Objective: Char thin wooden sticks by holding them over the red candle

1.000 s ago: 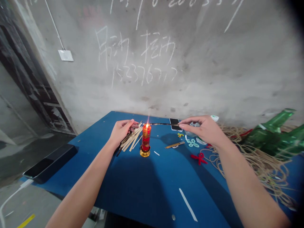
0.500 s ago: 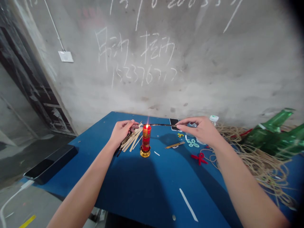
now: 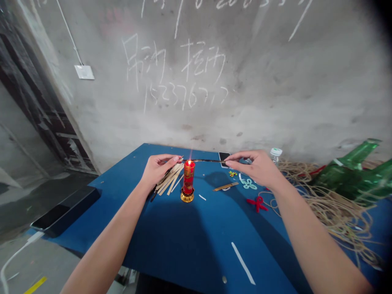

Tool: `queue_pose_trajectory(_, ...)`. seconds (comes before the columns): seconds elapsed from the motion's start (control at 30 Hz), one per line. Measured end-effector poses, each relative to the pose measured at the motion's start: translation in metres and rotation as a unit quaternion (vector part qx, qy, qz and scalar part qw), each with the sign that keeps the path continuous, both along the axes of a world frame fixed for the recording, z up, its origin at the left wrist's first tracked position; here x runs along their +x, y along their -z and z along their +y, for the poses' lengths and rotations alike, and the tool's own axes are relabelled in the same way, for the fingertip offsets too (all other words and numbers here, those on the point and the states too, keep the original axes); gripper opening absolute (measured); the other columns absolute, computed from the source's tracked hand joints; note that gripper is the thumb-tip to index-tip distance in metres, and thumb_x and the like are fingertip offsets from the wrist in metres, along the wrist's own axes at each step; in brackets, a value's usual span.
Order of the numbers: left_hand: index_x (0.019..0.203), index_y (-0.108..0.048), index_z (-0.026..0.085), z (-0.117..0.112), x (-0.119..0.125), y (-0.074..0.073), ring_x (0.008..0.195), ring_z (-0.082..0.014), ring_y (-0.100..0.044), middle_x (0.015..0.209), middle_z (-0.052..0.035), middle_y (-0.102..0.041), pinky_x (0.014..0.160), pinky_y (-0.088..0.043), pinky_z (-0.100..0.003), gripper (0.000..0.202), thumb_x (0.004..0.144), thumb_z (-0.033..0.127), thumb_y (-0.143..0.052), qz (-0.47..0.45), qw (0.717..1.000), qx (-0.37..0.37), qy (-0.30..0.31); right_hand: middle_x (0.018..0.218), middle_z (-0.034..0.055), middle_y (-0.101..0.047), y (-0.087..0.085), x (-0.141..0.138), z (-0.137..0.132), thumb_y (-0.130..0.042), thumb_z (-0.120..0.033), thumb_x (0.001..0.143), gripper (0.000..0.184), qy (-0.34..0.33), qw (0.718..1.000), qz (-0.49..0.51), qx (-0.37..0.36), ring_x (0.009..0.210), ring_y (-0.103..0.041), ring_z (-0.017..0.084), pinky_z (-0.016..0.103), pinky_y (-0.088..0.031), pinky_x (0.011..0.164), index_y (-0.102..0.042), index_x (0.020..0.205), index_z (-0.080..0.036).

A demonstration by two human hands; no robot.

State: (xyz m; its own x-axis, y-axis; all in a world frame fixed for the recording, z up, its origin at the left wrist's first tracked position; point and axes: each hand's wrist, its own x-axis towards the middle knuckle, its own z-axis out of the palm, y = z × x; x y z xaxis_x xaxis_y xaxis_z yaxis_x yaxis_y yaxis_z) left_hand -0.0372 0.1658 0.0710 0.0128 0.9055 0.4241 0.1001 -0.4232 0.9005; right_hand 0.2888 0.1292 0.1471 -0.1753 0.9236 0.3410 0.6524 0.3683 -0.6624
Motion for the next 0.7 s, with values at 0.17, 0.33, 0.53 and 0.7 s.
queue_pose_trajectory(0.17, 0.097, -0.084, 0.025, 0.0025, -0.0015, 0.0041, 0.087, -0.0233, -0.075, 0.097, -0.0080, -0.082, 0.079, -0.059, -0.036, 0.024, 0.079, 0.041, -0.083, 0.007, 1.000, 0.014, -0.001, 0.082, 0.0031, -0.077, 0.0019, -0.0010, 0.0013, -0.074, -0.052, 0.081, 0.025, -0.003, 1.000, 0.003, 0.010, 0.062, -0.060, 0.015, 0.030, -0.042, 0.056, -0.083, 0.088, -0.029)
queue_pose_trajectory(0.33, 0.097, -0.084, 0.026, 0.0020, -0.0021, 0.0033, 0.082, -0.0216, -0.074, 0.095, -0.0080, -0.081, 0.073, -0.058, -0.034, 0.022, 0.080, 0.040, -0.081, 0.028, 0.999, 0.017, -0.009, 0.084, 0.0033, -0.078, 0.0029, -0.0028, 0.0013, -0.074, -0.051, 0.082, 0.024, 0.002, 1.000, -0.005, -0.002, 0.066, -0.063, 0.017, 0.032, -0.046, 0.059, -0.083, 0.089, -0.030)
queue_pose_trajectory(0.53, 0.094, -0.084, 0.024, 0.0017, -0.0017, 0.0029, 0.081, -0.0215, -0.074, 0.095, -0.0082, -0.081, 0.073, -0.057, -0.034, 0.022, 0.079, 0.040, -0.082, 0.023, 1.000, 0.009, -0.017, 0.091, 0.0029, -0.079, 0.0059, -0.0046, 0.0032, -0.075, -0.049, 0.082, 0.021, -0.015, 1.000, 0.012, 0.005, 0.086, -0.070, 0.022, 0.034, -0.051, 0.075, -0.083, 0.089, -0.031)
queue_pose_trajectory(0.7, 0.095, -0.084, 0.024, 0.0005, -0.0011, 0.0016, 0.083, -0.0233, -0.074, 0.097, -0.0091, -0.081, 0.075, -0.058, -0.037, 0.023, 0.078, 0.040, -0.082, 0.010, 1.000, -0.003, -0.029, 0.092, 0.0042, -0.079, 0.0071, -0.0063, 0.0031, -0.074, -0.052, 0.083, 0.024, -0.017, 1.000, 0.006, 0.005, 0.087, -0.070, 0.024, 0.035, -0.051, 0.073, -0.082, 0.090, -0.030)
